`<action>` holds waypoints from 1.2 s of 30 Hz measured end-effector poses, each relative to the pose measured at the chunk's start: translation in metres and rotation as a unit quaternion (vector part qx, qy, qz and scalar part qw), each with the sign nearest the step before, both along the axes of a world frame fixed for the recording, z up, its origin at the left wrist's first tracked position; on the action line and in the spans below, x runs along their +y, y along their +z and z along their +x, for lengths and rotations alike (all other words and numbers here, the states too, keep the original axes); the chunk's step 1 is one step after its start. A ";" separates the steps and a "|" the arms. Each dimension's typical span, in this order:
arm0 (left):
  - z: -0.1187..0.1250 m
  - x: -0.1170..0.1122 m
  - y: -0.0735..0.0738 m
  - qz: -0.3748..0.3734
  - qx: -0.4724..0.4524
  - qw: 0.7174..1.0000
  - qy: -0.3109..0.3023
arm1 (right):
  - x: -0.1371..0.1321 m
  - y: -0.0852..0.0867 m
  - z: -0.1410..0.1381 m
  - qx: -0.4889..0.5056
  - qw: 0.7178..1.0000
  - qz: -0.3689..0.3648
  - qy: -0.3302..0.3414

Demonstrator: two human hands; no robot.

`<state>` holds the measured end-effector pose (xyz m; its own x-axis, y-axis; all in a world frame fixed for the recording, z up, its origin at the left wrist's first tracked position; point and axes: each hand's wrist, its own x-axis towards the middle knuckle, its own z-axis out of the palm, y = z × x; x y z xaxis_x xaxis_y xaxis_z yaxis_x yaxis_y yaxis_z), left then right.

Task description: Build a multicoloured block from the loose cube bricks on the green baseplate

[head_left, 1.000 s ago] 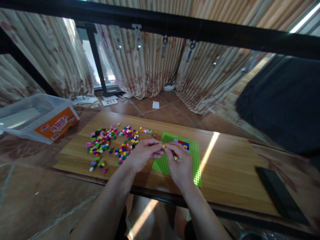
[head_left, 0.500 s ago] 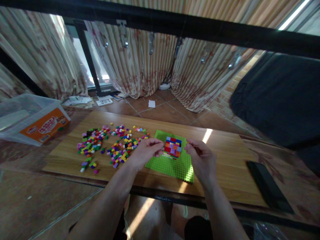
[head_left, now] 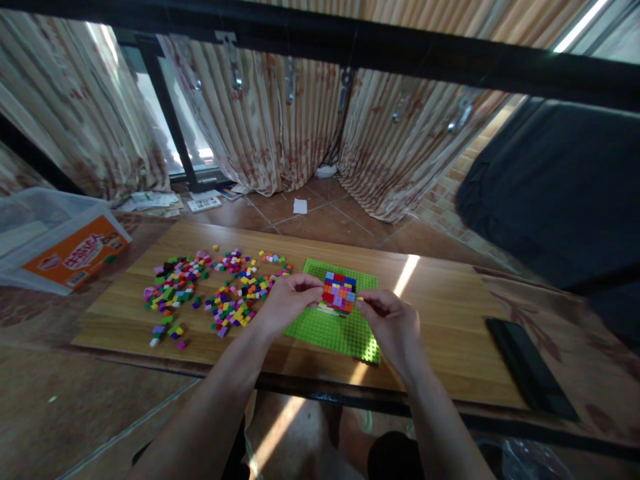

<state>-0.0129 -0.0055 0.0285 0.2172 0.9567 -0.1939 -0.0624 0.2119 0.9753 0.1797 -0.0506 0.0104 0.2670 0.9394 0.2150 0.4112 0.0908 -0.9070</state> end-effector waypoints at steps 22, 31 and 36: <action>-0.003 0.000 -0.005 0.097 0.082 0.992 -0.023 | -0.004 -0.008 -0.033 -0.254 0.965 0.064 -0.004; -0.003 0.000 -0.008 0.097 0.073 0.992 -0.028 | -0.007 -0.004 -0.027 -0.271 0.960 0.067 0.005; -0.002 0.000 -0.010 0.101 0.079 0.992 -0.022 | -0.008 -0.001 -0.026 -0.301 0.951 0.065 0.009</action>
